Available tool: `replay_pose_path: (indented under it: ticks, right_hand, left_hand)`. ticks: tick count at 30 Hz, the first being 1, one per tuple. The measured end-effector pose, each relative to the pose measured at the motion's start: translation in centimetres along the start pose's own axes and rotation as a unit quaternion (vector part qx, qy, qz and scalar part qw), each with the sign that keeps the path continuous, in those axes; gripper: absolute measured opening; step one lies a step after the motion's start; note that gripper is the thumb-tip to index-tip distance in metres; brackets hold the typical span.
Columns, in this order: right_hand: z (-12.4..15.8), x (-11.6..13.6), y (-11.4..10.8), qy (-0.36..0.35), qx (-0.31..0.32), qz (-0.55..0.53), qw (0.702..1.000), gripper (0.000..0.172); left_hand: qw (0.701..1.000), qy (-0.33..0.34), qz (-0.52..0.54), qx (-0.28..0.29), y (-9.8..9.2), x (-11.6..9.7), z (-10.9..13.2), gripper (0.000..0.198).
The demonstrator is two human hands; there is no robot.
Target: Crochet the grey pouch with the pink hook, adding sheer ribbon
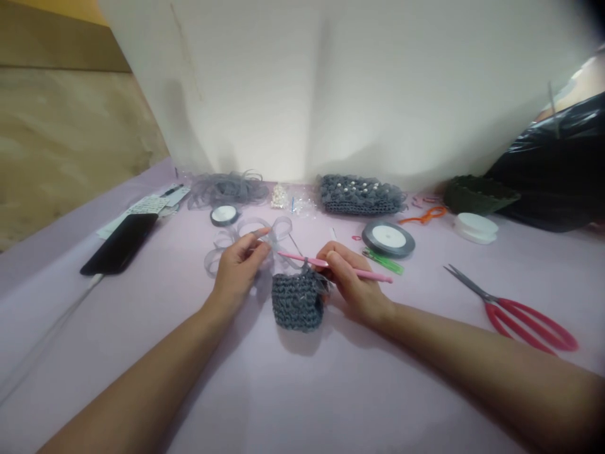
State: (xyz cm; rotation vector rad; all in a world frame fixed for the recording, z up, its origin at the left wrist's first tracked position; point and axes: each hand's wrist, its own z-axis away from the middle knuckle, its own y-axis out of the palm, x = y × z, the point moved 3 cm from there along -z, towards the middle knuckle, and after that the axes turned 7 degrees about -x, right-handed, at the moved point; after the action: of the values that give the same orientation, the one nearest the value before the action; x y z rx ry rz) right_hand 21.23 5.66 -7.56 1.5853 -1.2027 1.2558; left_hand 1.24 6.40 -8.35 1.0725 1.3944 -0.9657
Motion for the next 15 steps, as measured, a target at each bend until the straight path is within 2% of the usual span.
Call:
replay_pose_path:
  ticks: [3, 6, 10, 12, 15]
  right_hand:
    - [0.1, -0.1, 0.1, 0.005, 0.004, -0.009, 1.0, 0.031]
    - [0.2, 0.0, 0.0, -0.01, -0.003, 0.021, 1.0, 0.033]
    - [0.4, 0.2, -0.1, -0.047, -0.002, 0.079, 0.996, 0.036]
    - [0.5, 0.2, -0.1, -0.055, 0.004, 0.09, 0.994, 0.037]
    - [0.5, 0.2, 0.0, -0.054, 0.01, 0.077, 0.996, 0.037]
  left_hand:
    - [0.999, -0.02, -0.003, -0.027, -0.4, 0.2, -0.4, 0.035]
    - [0.998, -0.049, -0.027, -0.037, -0.4, 0.3, -0.5, 0.042]
    - [0.997, -0.051, -0.048, 0.023, 0.5, 0.3, 0.0, 0.052]
    - [0.998, -0.034, -0.014, 0.044, 0.9, 0.1, 0.3, 0.048]
    - [0.995, -0.033, 0.087, 0.042, 1.1, -0.3, 0.6, 0.052]
